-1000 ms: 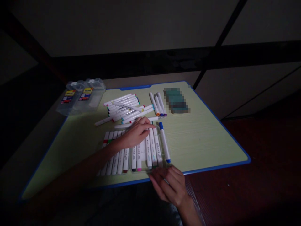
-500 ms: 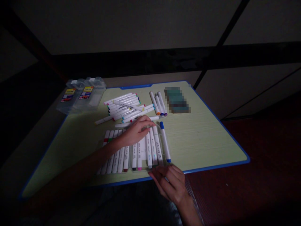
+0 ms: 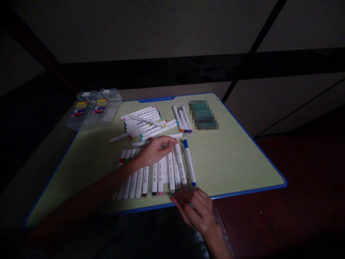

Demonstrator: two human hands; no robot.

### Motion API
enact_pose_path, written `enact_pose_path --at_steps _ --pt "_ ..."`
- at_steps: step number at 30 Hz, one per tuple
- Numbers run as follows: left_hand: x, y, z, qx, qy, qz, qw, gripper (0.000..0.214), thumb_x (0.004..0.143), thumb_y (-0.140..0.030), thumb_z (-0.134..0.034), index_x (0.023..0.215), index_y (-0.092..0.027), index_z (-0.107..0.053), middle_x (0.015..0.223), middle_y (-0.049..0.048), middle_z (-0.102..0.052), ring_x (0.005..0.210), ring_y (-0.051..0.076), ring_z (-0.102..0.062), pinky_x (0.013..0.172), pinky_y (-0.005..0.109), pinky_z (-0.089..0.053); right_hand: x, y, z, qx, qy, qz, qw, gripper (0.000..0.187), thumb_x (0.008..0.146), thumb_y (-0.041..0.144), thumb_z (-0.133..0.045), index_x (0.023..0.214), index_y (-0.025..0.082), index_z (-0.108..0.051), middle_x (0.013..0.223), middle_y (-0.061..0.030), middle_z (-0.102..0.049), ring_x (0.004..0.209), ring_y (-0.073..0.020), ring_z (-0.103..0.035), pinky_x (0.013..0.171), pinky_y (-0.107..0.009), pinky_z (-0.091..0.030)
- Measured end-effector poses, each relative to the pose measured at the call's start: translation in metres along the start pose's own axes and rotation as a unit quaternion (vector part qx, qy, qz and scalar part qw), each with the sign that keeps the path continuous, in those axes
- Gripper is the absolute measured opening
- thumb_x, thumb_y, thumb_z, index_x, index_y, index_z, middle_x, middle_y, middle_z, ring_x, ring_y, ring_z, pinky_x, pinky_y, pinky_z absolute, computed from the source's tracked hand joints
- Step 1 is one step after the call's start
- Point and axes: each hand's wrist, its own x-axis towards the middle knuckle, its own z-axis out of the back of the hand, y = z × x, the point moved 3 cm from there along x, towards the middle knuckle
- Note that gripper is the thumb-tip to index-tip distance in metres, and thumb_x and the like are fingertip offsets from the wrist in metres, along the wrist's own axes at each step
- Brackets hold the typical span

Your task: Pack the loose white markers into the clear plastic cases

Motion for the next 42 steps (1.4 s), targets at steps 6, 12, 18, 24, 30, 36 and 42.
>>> enact_pose_path --at_steps 6,12,18,24,30,36,42 --pt "0.004 0.002 0.003 -0.15 -0.008 0.032 0.988 0.005 0.073 -0.008 -0.058 0.073 -0.012 -0.055 0.072 -0.0004 -0.06 0.07 0.008 -0.057 0.071 0.024 -0.047 -0.001 -0.001 0.0 -0.004 0.001 -0.002 1.0 0.006 0.073 0.007 -0.066 0.071 0.012 -0.062 0.067 -0.0036 -0.064 0.061 -0.0095 -0.058 0.051 -0.022 -0.046" --pt "0.004 0.002 0.003 -0.247 0.001 0.06 0.967 0.01 0.071 -0.005 -0.059 0.07 -0.012 -0.051 0.066 -0.0031 -0.055 0.062 0.006 -0.056 0.06 0.019 -0.046 -0.002 0.0 -0.001 -0.003 -0.002 -0.005 1.0 0.008 0.072 0.006 -0.065 0.07 0.013 -0.062 0.067 -0.0027 -0.064 0.061 -0.0088 -0.057 0.052 -0.022 -0.045" --pt "0.002 0.002 0.004 -0.266 0.003 0.051 0.963 0.01 0.073 -0.007 -0.057 0.07 -0.012 -0.049 0.066 -0.0035 -0.053 0.054 0.005 -0.055 0.055 0.021 -0.049 -0.001 0.0 0.0 -0.004 -0.005 0.001 1.0 0.01 0.074 0.007 -0.065 0.067 0.013 -0.06 0.067 -0.0029 -0.064 0.061 -0.0088 -0.057 0.052 -0.022 -0.046" --pt "0.002 0.003 0.009 -0.266 -0.058 0.078 0.959 0.01 0.072 -0.01 -0.059 0.066 -0.012 -0.05 0.063 -0.0029 -0.053 0.053 0.005 -0.054 0.052 0.019 -0.049 -0.001 0.0 -0.001 -0.013 -0.005 -0.002 1.0 0.008 0.073 0.007 -0.065 0.07 0.013 -0.061 0.067 -0.0022 -0.063 0.062 -0.0084 -0.057 0.054 -0.022 -0.047" --pt "0.002 0.006 0.015 -0.239 -0.124 0.1 0.958 0.011 0.072 -0.01 -0.056 0.063 -0.012 -0.051 0.061 -0.003 -0.054 0.051 0.006 -0.053 0.051 0.019 -0.047 -0.002 0.0 0.0 -0.01 0.0 -0.008 1.0 0.008 0.072 0.007 -0.066 0.071 0.014 -0.062 0.068 -0.0017 -0.064 0.061 -0.0086 -0.057 0.053 -0.022 -0.048" --pt "0.003 0.01 0.016 -0.197 -0.141 0.122 0.962 0.013 0.072 -0.008 -0.055 0.059 -0.013 -0.051 0.054 -0.0043 -0.052 0.047 0.005 -0.049 0.047 0.017 -0.041 -0.004 -0.001 0.001 -0.021 0.009 -0.009 1.0 0.008 0.074 0.007 -0.064 0.073 0.015 -0.062 0.069 -0.0016 -0.064 0.062 -0.0091 -0.058 0.053 -0.023 -0.048" --pt "0.005 0.012 0.012 -0.162 -0.124 0.13 0.97 0.015 0.071 -0.006 -0.053 0.058 -0.013 -0.05 0.05 -0.0056 -0.049 0.044 0.005 -0.047 0.045 0.018 -0.038 -0.003 -0.001 0.0 -0.024 0.009 -0.004 1.0 0.01 0.073 0.006 -0.065 0.073 0.015 -0.062 0.068 -0.0009 -0.064 0.061 -0.009 -0.058 0.051 -0.023 -0.048"
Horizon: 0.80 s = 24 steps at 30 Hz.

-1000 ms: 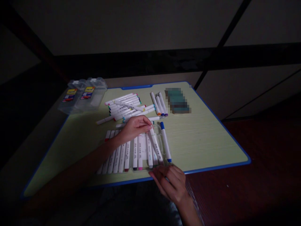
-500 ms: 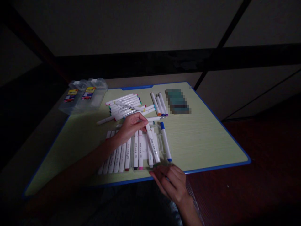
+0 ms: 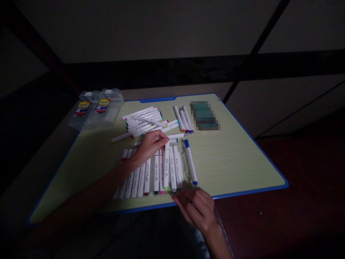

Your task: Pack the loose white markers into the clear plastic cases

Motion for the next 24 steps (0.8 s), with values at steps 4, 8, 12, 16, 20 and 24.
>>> enact_pose_path --at_steps 4,8,12,16,20,24 --pt "-0.001 0.002 -0.001 0.013 0.008 -0.006 1.0 0.014 0.072 -0.007 -0.053 0.06 -0.014 -0.049 0.053 -0.0054 -0.048 0.045 0.006 -0.047 0.045 0.018 -0.038 0.0 0.0 0.001 -0.004 -0.007 -0.005 1.0 0.009 0.073 0.008 -0.065 0.073 0.016 -0.062 0.068 -0.0006 -0.063 0.061 -0.009 -0.058 0.052 -0.023 -0.048" --pt "-0.003 0.003 -0.003 0.049 0.017 -0.034 0.998 0.013 0.072 -0.008 -0.052 0.061 -0.014 -0.048 0.053 -0.0052 -0.049 0.048 0.006 -0.047 0.046 0.018 -0.037 0.0 0.0 0.0 0.0 -0.007 -0.008 1.0 0.011 0.074 0.007 -0.065 0.074 0.017 -0.061 0.07 -0.0005 -0.064 0.061 -0.0089 -0.058 0.052 -0.023 -0.048" --pt "-0.007 0.001 -0.005 0.112 0.019 -0.076 0.991 0.013 0.073 -0.008 -0.05 0.061 -0.014 -0.049 0.053 -0.0048 -0.049 0.051 0.007 -0.047 0.049 0.018 -0.034 0.0 0.0 0.0 0.0 -0.004 -0.007 1.0 0.011 0.073 0.006 -0.065 0.074 0.016 -0.061 0.07 -0.0009 -0.063 0.062 -0.0089 -0.058 0.052 -0.023 -0.048" --pt "-0.012 -0.003 -0.005 0.215 0.006 -0.134 0.967 0.013 0.073 -0.009 -0.05 0.061 -0.014 -0.052 0.056 -0.0032 -0.052 0.053 0.008 -0.048 0.051 0.02 -0.034 0.002 0.001 0.001 -0.005 -0.005 -0.007 1.0 0.01 0.074 0.007 -0.065 0.076 0.017 -0.062 0.069 -0.0006 -0.063 0.061 -0.0088 -0.058 0.051 -0.023 -0.048" --pt "-0.014 -0.005 -0.003 0.323 -0.021 -0.187 0.928 0.014 0.072 -0.01 -0.051 0.06 -0.015 -0.053 0.059 -0.0012 -0.053 0.058 0.011 -0.047 0.057 0.023 -0.035 0.001 0.0 0.001 -0.002 -0.001 -0.007 1.0 0.01 0.073 0.007 -0.065 0.077 0.016 -0.063 0.07 -0.0012 -0.064 0.062 -0.0095 -0.058 0.054 -0.024 -0.049" --pt "-0.014 -0.004 -0.002 0.368 -0.021 -0.204 0.907 0.015 0.074 -0.012 -0.051 0.059 -0.016 -0.054 0.064 0.0011 -0.054 0.065 0.013 -0.049 0.062 0.026 -0.038 -0.002 -0.001 0.0 0.018 0.011 -0.004 1.0 0.016 0.071 0.005 -0.066 0.082 0.016 -0.064 0.074 -0.0012 -0.065 0.066 -0.0102 -0.059 0.055 -0.024 -0.048"
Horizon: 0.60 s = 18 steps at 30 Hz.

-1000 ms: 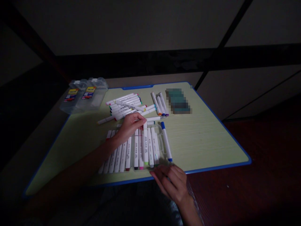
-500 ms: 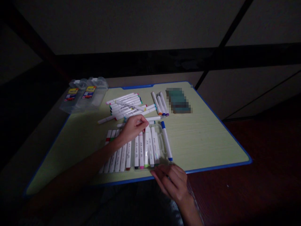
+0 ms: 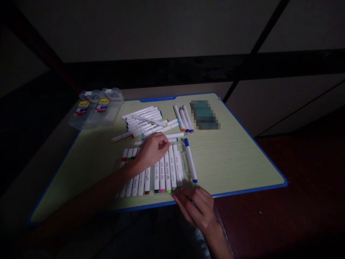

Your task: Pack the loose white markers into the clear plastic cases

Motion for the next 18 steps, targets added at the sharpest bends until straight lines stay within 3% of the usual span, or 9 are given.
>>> enact_pose_path --at_steps 7,18 --pt "-0.002 0.0 0.001 0.026 0.006 0.002 1.0 0.017 0.076 -0.013 -0.05 0.06 -0.016 -0.056 0.07 0.0031 -0.056 0.07 0.015 -0.052 0.066 0.028 -0.041 0.006 0.009 -0.002 0.01 0.015 -0.014 1.0 0.014 0.075 0.011 -0.064 0.086 0.018 -0.065 0.075 -0.0003 -0.066 0.065 -0.0106 -0.058 0.057 -0.027 -0.041" --pt "-0.002 0.001 -0.001 0.026 0.013 -0.004 1.0 0.016 0.072 -0.009 -0.048 0.059 -0.016 -0.054 0.066 0.0015 -0.052 0.065 0.013 -0.048 0.063 0.027 -0.04 0.004 0.008 -0.006 0.007 -0.004 -0.027 1.0 0.028 0.072 0.009 -0.066 0.097 0.022 -0.066 0.072 0.0018 -0.062 0.06 -0.0104 -0.054 0.06 -0.029 -0.036"
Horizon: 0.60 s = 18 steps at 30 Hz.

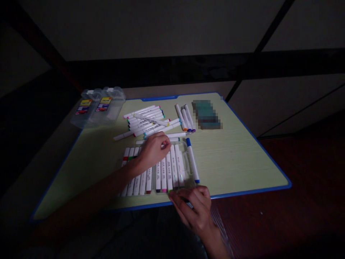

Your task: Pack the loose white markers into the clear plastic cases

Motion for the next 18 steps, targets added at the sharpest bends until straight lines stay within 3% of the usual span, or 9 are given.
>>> enact_pose_path --at_steps 7,18 --pt "0.0005 0.0001 0.0 0.0 -0.002 0.002 1.0 0.016 0.071 -0.008 -0.048 0.058 -0.016 -0.053 0.063 0.0008 -0.05 0.061 0.013 -0.046 0.06 0.026 -0.037 -0.0019 -0.0001 -0.0007 -0.011 0.008 0.004 1.0 0.018 0.074 0.009 -0.064 0.089 0.018 -0.066 0.07 0.0004 -0.062 0.061 -0.01 -0.054 0.06 -0.029 -0.035" --pt "-0.0004 0.0008 -0.0004 0.026 0.011 -0.01 1.0 0.016 0.072 -0.007 -0.047 0.059 -0.016 -0.053 0.064 0.0009 -0.051 0.062 0.013 -0.047 0.06 0.026 -0.036 -0.0009 -0.0009 -0.0018 -0.018 0.013 0.01 1.0 0.017 0.072 0.009 -0.066 0.086 0.018 -0.066 0.07 0.0003 -0.063 0.059 -0.0104 -0.053 0.058 -0.029 -0.034"
